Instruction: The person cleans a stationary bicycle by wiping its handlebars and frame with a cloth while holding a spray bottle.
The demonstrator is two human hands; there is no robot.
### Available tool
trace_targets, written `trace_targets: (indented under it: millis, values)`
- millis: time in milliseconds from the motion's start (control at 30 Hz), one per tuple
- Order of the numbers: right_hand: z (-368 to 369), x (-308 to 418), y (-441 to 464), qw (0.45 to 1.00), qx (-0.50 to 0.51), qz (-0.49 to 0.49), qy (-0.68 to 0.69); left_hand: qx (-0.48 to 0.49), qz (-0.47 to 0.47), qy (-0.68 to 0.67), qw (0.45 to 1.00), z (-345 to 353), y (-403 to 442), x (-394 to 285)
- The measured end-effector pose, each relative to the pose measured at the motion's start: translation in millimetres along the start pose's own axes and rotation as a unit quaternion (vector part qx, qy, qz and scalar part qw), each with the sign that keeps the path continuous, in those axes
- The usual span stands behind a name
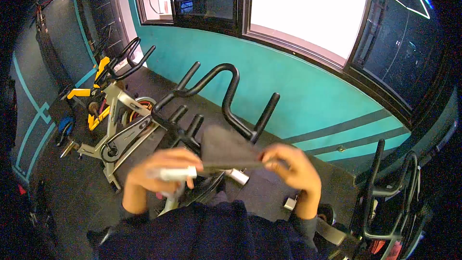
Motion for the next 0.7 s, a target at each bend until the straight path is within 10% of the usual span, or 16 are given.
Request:
trace_targets:
  millis: [267, 700]
  values:
    - [44.1, -63.2, -41.4, 0.967, 0.201, 0.150, 0.040, 0.065, -0.112, -0.076, 0.989, 47.7, -41.0, 56.0]
    - [55.8, -87.7, 61.0, 0.990, -0.094, 0.100, 0.037, -0.179, -0.120, -0.096, 0.972, 3.1, -32.3, 91.4]
Point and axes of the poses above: each hand's wrist, its own y-axis towards the middle knuckle, its own z-axis out of the palm, x = y × z, the point moved 3 cm from there along y, towards the middle knuckle, and after that the axes turned 7 degrees about z, right-handed, at the moved point
